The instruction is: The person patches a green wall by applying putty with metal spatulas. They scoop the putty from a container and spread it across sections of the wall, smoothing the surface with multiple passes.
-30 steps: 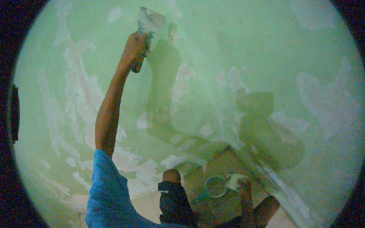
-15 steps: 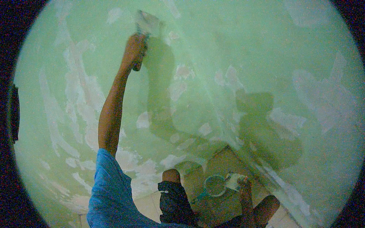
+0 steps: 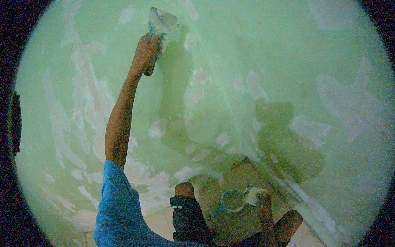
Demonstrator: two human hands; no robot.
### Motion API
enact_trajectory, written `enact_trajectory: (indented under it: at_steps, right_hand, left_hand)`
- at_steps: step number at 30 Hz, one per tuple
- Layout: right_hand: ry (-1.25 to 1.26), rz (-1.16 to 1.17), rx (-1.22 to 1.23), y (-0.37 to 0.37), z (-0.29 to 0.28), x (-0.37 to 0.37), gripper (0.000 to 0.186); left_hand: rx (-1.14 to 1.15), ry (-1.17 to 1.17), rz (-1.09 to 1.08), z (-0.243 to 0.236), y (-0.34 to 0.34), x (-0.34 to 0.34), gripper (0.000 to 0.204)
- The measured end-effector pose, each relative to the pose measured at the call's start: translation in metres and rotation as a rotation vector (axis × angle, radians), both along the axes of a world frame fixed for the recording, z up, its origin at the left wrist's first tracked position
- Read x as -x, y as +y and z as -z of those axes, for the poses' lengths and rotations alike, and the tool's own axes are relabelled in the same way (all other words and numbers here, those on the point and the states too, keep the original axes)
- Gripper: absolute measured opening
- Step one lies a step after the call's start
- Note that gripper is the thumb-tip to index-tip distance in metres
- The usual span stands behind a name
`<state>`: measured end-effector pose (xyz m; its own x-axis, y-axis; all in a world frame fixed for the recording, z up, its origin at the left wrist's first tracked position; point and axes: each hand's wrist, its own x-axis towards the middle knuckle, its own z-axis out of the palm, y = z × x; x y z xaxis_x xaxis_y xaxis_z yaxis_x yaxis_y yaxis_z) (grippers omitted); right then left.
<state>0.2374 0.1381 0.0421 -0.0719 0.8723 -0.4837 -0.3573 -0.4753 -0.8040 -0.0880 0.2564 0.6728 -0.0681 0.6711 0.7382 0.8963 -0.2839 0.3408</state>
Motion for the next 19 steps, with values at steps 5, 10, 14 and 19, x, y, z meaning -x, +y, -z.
enact_trajectory:
  at_steps: [5,10,14,19]
  right_hand:
    - [0.043,-0.120,-0.026,0.010,0.045,-0.004,0.045]
    - [-0.088,-0.101,0.059,0.023,0.039,-0.005,0.032]
    - [0.014,-0.009,-0.018,-0.002,-0.014,0.010,0.026]
    - [0.117,-0.135,-0.038,0.001,-0.031,-0.002,0.039]
  left_hand:
    - [-0.215,0.795,-0.182,-0.003,0.024,0.047,0.031]
    - [-0.020,-0.019,-0.043,0.012,0.016,0.011,0.033]
    - [-0.050,0.128,-0.190,0.003,0.003,0.020,0.034]
    - [-0.018,0.022,-0.068,-0.007,0.000,0.007,0.034]
